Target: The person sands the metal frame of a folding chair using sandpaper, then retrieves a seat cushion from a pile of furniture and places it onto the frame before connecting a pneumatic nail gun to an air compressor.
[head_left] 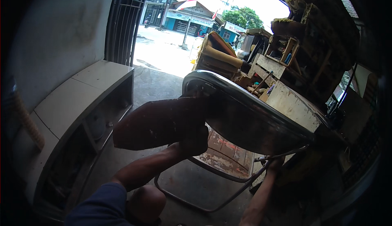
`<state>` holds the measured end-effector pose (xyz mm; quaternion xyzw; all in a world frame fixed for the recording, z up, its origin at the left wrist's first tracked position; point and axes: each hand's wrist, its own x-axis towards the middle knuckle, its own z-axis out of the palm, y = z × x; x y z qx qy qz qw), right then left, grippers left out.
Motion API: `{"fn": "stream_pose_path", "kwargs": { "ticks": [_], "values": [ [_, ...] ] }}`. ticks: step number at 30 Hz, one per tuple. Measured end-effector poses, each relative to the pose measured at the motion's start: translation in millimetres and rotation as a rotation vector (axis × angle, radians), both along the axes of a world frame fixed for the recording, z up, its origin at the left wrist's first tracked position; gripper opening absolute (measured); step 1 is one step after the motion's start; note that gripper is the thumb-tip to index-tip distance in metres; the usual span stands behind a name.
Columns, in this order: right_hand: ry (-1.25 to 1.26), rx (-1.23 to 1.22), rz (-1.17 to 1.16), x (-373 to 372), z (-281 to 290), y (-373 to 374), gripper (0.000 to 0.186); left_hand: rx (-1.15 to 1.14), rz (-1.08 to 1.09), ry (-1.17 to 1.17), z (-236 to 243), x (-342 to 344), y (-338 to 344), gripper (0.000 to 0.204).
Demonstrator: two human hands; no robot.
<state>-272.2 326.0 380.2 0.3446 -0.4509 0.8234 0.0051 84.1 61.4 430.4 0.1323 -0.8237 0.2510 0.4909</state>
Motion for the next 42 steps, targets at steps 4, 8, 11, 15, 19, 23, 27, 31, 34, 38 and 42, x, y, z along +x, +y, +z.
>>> {"fn": "stream_pose_path", "kwargs": {
  "ticks": [4,8,11,15,19,23,27,31,34,38,42],
  "values": [
    [-0.027,-0.052,0.016,15.7,5.4,-11.5,0.035,0.124,-0.445,0.415,31.0,-0.6,-2.6,0.014],
    [0.032,-0.076,0.091,18.3,4.8,-19.6,0.035,0.208,-0.623,0.497,49.8,11.8,-6.3,0.021],
    [-0.031,-0.062,-0.017,15.2,2.2,-19.3,0.036,0.42,-0.641,0.567,22.0,14.2,34.3,0.029],
    [0.27,0.347,-0.636,4.4,-2.5,16.0,0.046,1.144,-1.121,0.07,-15.9,62.4,56.4,0.033],
    [0.03,0.142,-0.615,213.5,35.7,15.3,0.042,1.581,-1.398,-0.32,-9.1,101.4,45.4,0.04],
    [0.091,0.195,0.205,340.9,45.4,-27.2,0.072,1.562,-1.376,-0.529,26.0,119.5,40.6,0.042],
    [0.079,0.741,0.324,342.3,57.3,-11.7,0.076,1.656,-1.785,-0.253,-13.6,96.8,29.6,0.05],
    [0.021,0.523,0.34,358.0,49.7,-7.0,0.075,1.726,-1.796,-0.064,-28.8,103.7,28.4,0.048],
    [-0.04,0.204,0.288,353.4,64.9,7.5,0.055,1.943,-1.727,-0.757,-34.2,107.0,11.1,0.06],
    [0.186,0.301,-0.642,383.9,135.7,-9.7,0.033,1.468,-1.085,0.269,3.9,85.6,-38.6,0.037],
    [1.114,0.562,-1.049,420.8,159.0,-70.9,0.022,1.014,-1.158,0.989,60.5,1.0,-121.8,0.053]
  ]
}}
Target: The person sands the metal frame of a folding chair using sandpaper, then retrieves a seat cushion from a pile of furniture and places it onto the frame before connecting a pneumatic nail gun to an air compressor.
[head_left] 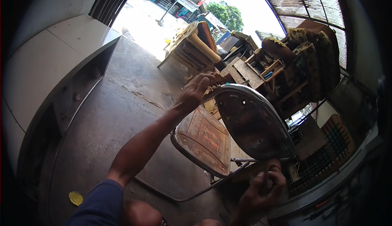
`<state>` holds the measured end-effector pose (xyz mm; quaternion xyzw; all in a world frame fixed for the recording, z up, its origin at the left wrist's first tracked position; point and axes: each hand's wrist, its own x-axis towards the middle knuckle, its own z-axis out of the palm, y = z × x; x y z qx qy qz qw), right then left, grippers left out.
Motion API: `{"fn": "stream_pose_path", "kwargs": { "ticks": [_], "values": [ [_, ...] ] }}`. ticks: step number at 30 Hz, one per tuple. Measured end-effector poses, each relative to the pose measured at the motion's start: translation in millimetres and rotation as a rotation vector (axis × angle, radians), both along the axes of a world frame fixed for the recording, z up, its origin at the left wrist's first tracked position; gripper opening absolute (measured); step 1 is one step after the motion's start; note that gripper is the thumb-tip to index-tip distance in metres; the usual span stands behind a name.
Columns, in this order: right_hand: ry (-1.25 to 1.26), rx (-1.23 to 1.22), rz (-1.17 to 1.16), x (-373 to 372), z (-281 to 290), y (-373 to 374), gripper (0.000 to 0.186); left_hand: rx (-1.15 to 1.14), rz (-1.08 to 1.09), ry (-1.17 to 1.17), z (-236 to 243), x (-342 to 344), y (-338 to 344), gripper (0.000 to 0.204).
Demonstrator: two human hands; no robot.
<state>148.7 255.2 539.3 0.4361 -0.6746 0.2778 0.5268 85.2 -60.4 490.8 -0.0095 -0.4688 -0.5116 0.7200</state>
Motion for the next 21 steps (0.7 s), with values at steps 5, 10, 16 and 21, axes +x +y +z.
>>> {"fn": "stream_pose_path", "kwargs": {
  "ticks": [5,10,16,21],
  "values": [
    [0.465,0.494,-0.184,-60.7,7.9,-104.3,0.033,-0.006,-0.495,-0.383,-19.7,-27.2,0.2,0.075],
    [0.668,0.459,-0.34,-70.6,10.1,-128.1,0.035,-0.026,-0.395,-0.307,-0.1,-21.1,16.3,0.074],
    [0.207,0.297,-0.405,-71.3,12.7,-127.3,0.035,-0.04,-0.358,-0.412,-12.7,-22.6,23.2,0.069],
    [0.577,0.476,-0.535,-23.8,22.3,-122.8,0.039,-0.015,-0.274,-0.403,-9.5,-20.3,23.3,0.069]
  ]
}}
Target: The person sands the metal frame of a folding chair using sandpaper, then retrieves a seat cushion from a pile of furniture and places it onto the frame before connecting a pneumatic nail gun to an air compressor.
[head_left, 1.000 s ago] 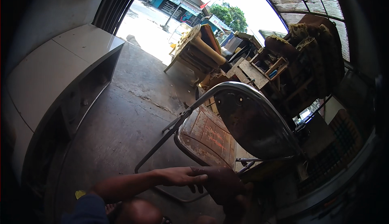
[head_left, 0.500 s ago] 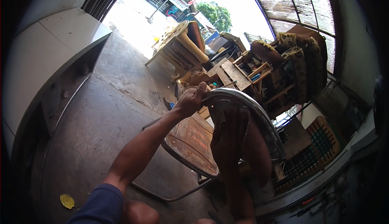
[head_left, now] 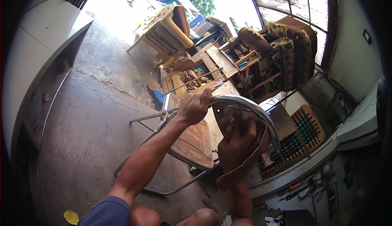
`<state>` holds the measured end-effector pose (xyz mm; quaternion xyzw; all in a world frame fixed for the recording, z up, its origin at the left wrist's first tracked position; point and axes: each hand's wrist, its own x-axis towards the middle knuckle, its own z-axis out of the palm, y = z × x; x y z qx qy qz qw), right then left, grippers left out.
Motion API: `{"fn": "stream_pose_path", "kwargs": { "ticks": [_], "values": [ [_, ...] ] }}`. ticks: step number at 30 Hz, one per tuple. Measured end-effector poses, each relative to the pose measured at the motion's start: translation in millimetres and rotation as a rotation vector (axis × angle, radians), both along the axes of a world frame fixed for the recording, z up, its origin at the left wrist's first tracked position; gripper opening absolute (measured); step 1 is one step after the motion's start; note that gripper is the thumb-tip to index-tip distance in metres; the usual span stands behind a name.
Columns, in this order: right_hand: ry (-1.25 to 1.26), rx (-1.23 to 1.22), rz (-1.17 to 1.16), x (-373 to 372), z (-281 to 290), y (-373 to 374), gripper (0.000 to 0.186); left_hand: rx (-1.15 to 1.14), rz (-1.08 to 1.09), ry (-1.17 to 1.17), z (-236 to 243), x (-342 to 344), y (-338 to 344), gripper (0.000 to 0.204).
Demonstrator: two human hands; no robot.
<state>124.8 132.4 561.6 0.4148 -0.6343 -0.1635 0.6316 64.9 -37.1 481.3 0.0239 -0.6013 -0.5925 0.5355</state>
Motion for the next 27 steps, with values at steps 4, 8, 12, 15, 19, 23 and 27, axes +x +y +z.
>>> {"fn": "stream_pose_path", "kwargs": {
  "ticks": [4,8,12,15,19,23,27],
  "values": [
    [-0.163,0.026,-0.201,9.6,2.7,7.7,0.045,-0.013,-0.063,0.002,1.5,0.9,5.9,0.068],
    [-0.086,-0.038,-0.2,16.3,-6.7,3.9,0.055,-0.047,-0.089,-0.018,2.5,6.7,0.4,0.066],
    [-0.169,-0.107,-0.218,12.4,-8.9,-7.4,0.059,-0.03,-0.077,-0.035,2.7,4.3,-0.3,0.067],
    [-0.115,-0.097,-0.19,10.3,-17.2,1.2,0.06,-0.026,-0.07,-0.033,-2.9,4.8,2.0,0.067],
    [-0.148,-0.13,-0.213,12.3,-10.4,-5.9,0.06,-0.069,-0.078,-0.041,0.7,8.6,0.9,0.066],
    [-0.272,-0.132,-0.158,13.7,-10.4,-0.8,0.06,-0.083,-0.026,-0.002,2.0,17.9,7.8,0.067],
    [-0.189,-0.068,-0.228,23.1,-12.7,10.9,0.06,-0.105,-0.03,-0.023,0.8,30.9,8.6,0.067]
  ]
}}
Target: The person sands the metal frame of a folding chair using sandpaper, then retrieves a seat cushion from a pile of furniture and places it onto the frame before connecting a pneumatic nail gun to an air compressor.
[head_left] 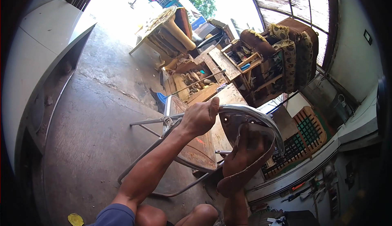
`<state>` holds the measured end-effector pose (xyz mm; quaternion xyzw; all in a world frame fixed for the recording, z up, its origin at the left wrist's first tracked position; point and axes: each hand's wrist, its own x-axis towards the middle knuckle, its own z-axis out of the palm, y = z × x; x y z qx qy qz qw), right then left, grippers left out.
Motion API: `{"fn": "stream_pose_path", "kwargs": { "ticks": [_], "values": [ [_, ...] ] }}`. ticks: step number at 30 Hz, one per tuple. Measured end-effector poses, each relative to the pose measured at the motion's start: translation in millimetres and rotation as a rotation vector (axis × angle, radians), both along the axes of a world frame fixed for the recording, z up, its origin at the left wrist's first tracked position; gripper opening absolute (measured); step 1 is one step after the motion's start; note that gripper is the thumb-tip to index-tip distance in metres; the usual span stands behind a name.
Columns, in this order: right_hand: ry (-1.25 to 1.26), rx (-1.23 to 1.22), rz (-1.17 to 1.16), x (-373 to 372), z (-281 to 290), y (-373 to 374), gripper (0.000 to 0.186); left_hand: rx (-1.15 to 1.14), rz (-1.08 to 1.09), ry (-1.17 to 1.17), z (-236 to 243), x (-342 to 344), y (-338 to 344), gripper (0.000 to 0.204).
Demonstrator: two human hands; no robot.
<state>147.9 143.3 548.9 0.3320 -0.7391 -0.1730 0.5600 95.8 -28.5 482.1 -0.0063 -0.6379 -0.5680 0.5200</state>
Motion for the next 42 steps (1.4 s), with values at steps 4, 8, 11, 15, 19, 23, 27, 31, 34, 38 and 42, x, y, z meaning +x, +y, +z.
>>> {"fn": "stream_pose_path", "kwargs": {
  "ticks": [4,8,11,15,19,23,27,31,34,38,42],
  "values": [
    [-0.076,-0.117,0.121,2.9,-0.3,-0.1,0.062,-0.015,0.002,-0.016,6.4,16.3,3.1,0.066],
    [-0.037,-0.071,0.047,3.4,-2.1,-5.0,0.063,-0.015,0.018,0.026,3.1,12.8,9.5,0.067],
    [-0.046,-0.132,0.047,1.8,-1.8,-6.1,0.062,-0.022,0.022,0.017,2.7,16.2,7.2,0.066],
    [-0.064,-0.104,0.083,-1.6,-2.4,-1.1,0.062,-0.038,0.041,0.018,1.2,7.7,5.0,0.064],
    [-0.087,-0.139,0.104,-6.7,-6.8,12.0,0.059,-0.032,0.042,0.001,2.0,10.3,8.5,0.063],
    [-0.081,-0.136,0.07,0.2,-4.0,4.2,0.057,-0.008,0.046,0.015,-0.4,13.2,6.8,0.063],
    [-0.025,-0.137,0.192,-11.2,-5.3,12.5,0.062,-0.025,0.037,-0.006,-0.6,10.8,12.0,0.065],
    [-0.058,-0.136,0.164,0.9,-1.8,-1.1,0.058,-0.025,0.021,-0.032,-0.8,15.1,5.6,0.064],
    [-0.18,-0.073,0.201,-6.9,2.9,6.3,0.055,-0.021,-0.002,0.02,-0.9,11.2,6.2,0.061],
    [0.169,-0.147,0.166,-1.7,-4.2,-10.6,0.048,-0.018,0.039,-0.005,-1.1,15.7,8.6,0.063],
    [0.02,-0.108,0.31,-7.4,3.5,-8.3,0.048,0.017,0.012,0.077,-3.2,13.2,11.2,0.06]
  ]
}}
